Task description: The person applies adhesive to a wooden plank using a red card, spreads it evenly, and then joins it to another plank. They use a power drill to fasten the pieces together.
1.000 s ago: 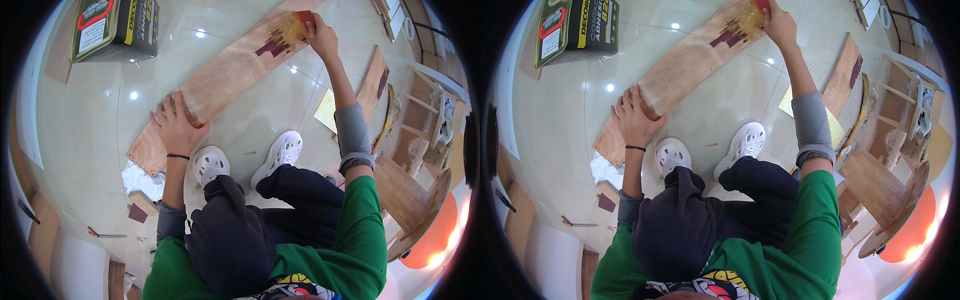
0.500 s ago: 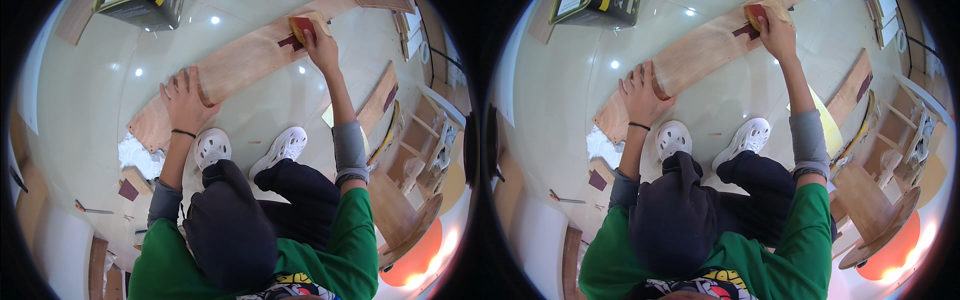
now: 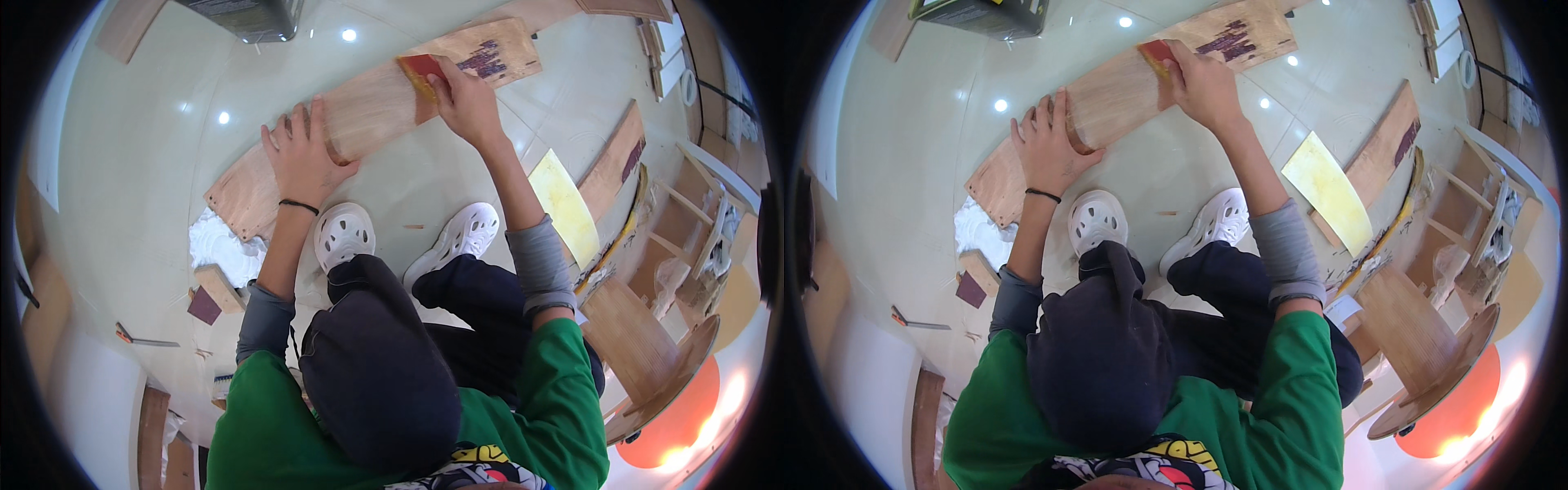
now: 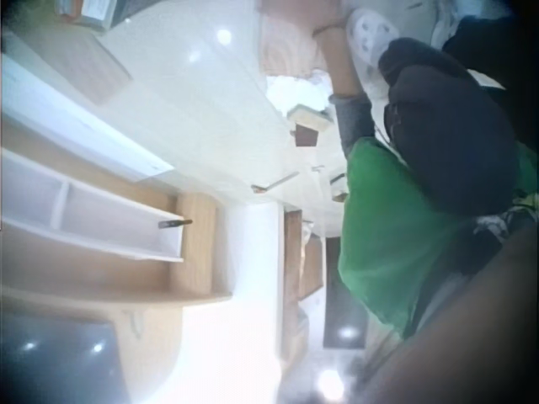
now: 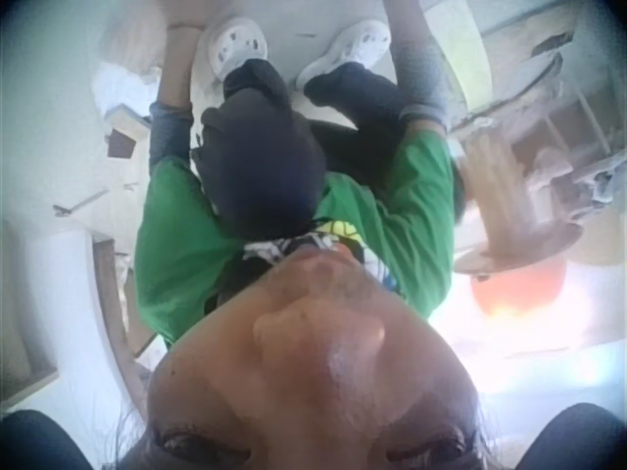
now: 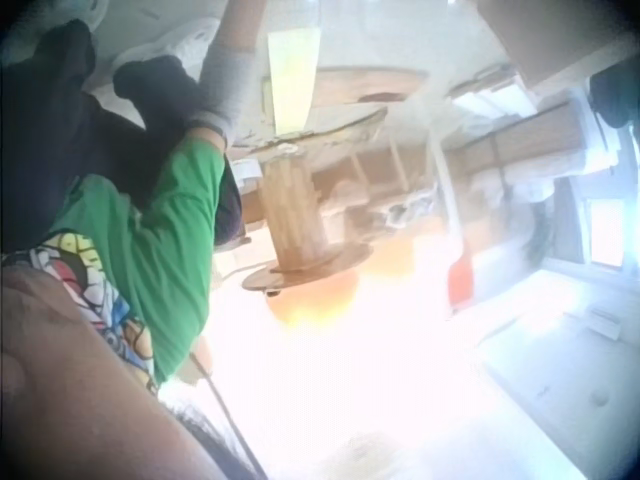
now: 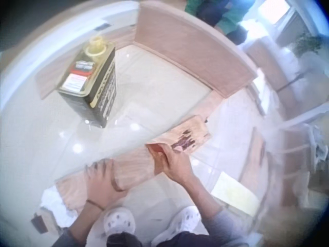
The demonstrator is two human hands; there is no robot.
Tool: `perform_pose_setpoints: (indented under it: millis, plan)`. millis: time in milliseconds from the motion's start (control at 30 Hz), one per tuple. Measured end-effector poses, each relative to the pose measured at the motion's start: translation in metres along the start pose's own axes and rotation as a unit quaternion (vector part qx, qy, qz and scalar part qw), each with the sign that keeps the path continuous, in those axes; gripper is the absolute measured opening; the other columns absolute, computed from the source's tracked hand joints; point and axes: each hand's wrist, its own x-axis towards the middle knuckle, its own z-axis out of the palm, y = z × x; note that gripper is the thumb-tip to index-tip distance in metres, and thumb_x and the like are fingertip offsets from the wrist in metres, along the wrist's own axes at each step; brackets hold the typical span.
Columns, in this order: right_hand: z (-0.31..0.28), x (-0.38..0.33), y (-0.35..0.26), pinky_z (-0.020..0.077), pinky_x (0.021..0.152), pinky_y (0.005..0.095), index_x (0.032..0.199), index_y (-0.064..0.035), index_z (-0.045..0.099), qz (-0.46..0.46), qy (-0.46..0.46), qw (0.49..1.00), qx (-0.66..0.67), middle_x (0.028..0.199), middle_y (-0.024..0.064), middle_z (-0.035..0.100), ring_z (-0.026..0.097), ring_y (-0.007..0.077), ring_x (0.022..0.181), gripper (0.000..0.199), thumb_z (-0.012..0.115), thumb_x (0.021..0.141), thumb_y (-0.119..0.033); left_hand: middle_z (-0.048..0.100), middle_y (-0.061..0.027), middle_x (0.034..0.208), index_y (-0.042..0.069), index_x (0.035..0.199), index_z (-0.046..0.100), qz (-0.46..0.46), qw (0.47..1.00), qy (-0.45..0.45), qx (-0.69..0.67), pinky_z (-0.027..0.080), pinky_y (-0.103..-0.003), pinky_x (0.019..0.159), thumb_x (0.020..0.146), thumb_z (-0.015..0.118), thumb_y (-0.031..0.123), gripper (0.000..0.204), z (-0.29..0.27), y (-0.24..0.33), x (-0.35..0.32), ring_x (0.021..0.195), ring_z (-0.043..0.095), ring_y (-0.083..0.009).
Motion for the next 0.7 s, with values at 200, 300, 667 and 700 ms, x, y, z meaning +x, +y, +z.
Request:
perform_pose_setpoints:
  millis: [200, 300, 667, 700]
  plan:
    - [-0.035, 0.018, 0.076, 0.0525, 0.07, 0.0366, 0.118, -0.0039, 0.057, 0.077, 0.176, 0.976, 0.106, 0.091, 0.0191, 0.068, 0.068, 0.032, 0.08, 0.031, 0.057, 0.093, -0.022, 0.045, -0.0124, 0.132, 0.016, 0.143, 0.034, 0.014, 0.999, 0.033, 0.006, 0.022, -0.061, 0.105, 0.05, 0.079, 0.054, 0.111, 0.002, 0.001, -0.001, 0.12, 0.041, -0.034]
    - [-0.043, 0.023, 0.1, 0.0524, 0.07, 0.0396, 0.116, -0.0039, 0.056, 0.106, 0.161, 0.98, 0.056, 0.089, 0.0194, 0.068, 0.067, 0.0358, 0.081, 0.031, 0.057, 0.092, -0.023, 0.045, -0.0121, 0.132, 0.016, 0.144, 0.033, 0.007, 1.0, 0.017, 0.014, 0.022, -0.061, 0.105, 0.05, 0.079, 0.056, 0.111, -0.003, 0.002, 0.001, 0.121, 0.041, -0.0338]
    - [-0.026, 0.014, 0.087, 0.0511, 0.07, 0.0457, 0.122, -0.0086, 0.05, 0.087, 0.095, 0.991, -0.026, 0.087, 0.0216, 0.066, 0.063, 0.0418, 0.081, 0.033, 0.053, 0.093, -0.026, 0.044, -0.0116, 0.133, 0.017, 0.145, 0.031, 0.012, 1.0, 0.016, 0.022, 0.025, -0.061, 0.103, 0.05, 0.079, 0.059, 0.114, 0.001, 0.002, 0.002, 0.12, 0.042, -0.0338]
    - [-0.02, 0.007, 0.071, 0.0507, 0.071, 0.0462, 0.121, -0.0081, 0.05, 0.076, 0.079, 0.994, -0.02, 0.087, 0.0222, 0.065, 0.062, 0.0423, 0.082, 0.033, 0.053, 0.093, -0.026, 0.043, -0.0114, 0.134, 0.017, 0.145, 0.031, 0.008, 1.0, 0.008, 0.022, 0.023, -0.06, 0.104, 0.05, 0.078, 0.059, 0.113, 0.0, 0.002, 0.001, 0.121, 0.041, -0.0332]
